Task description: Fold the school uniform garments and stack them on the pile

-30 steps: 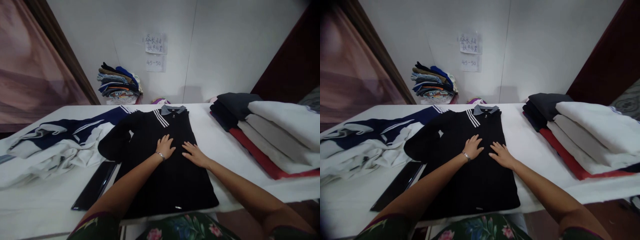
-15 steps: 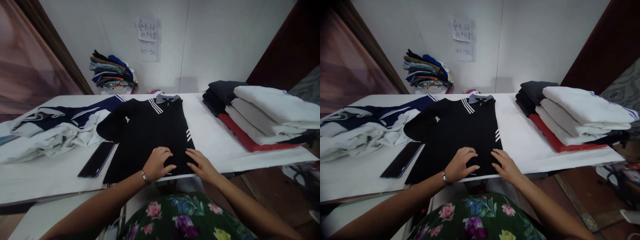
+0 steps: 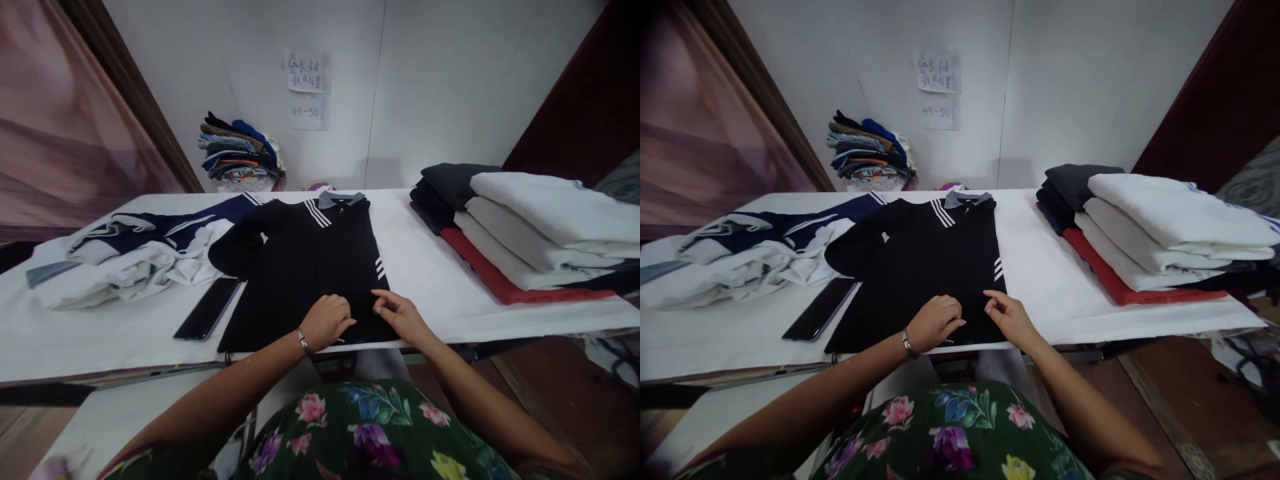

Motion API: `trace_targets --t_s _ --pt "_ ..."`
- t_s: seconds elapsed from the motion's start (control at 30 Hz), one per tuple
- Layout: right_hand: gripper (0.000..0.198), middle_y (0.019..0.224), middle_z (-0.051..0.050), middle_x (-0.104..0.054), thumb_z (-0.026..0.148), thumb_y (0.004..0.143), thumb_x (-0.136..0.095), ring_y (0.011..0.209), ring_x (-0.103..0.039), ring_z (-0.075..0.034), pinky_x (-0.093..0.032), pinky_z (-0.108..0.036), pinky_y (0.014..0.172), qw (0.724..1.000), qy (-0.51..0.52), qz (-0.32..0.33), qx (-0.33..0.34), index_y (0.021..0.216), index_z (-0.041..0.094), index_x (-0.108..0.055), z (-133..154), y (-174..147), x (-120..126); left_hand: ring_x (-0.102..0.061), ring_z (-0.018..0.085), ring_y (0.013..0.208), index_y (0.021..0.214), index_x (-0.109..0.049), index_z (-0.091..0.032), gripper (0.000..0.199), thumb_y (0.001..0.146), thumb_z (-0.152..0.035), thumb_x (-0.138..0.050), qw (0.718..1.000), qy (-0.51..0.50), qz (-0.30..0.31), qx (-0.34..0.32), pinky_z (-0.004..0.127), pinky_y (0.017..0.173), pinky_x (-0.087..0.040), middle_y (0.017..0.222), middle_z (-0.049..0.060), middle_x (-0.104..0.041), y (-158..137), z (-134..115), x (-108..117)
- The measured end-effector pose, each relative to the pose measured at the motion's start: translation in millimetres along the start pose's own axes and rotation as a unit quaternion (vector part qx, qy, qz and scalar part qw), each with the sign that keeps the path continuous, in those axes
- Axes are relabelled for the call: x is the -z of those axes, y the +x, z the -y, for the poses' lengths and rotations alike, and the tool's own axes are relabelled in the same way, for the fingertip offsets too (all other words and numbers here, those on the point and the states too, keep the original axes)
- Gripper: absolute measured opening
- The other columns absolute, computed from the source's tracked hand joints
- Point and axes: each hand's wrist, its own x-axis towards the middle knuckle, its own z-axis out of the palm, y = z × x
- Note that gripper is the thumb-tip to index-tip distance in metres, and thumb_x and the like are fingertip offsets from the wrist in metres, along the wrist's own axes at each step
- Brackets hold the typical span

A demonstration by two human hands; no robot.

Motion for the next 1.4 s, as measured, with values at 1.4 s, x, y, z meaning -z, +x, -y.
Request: trace_targets --t_s 1.4 --pt "0.059 0.154 -0.007 -0.02 0.054 0.094 -0.029 0.143 -0.011 -0.023 -0.015 -0.049 0.115 0.917 -0.385 0.059 0.089 0.143 0.022 -0.038 -0.1 55.0 2.7 -0.023 0.03 0.14 0.141 -0.038 -0.021 0.077 0.083 -0.07 -0.037 0.997 -0.056 0.052 -0.024 0.054 0.113 -0.014 0.148 0.013 -0.035 8.9 -16.3 -26.8"
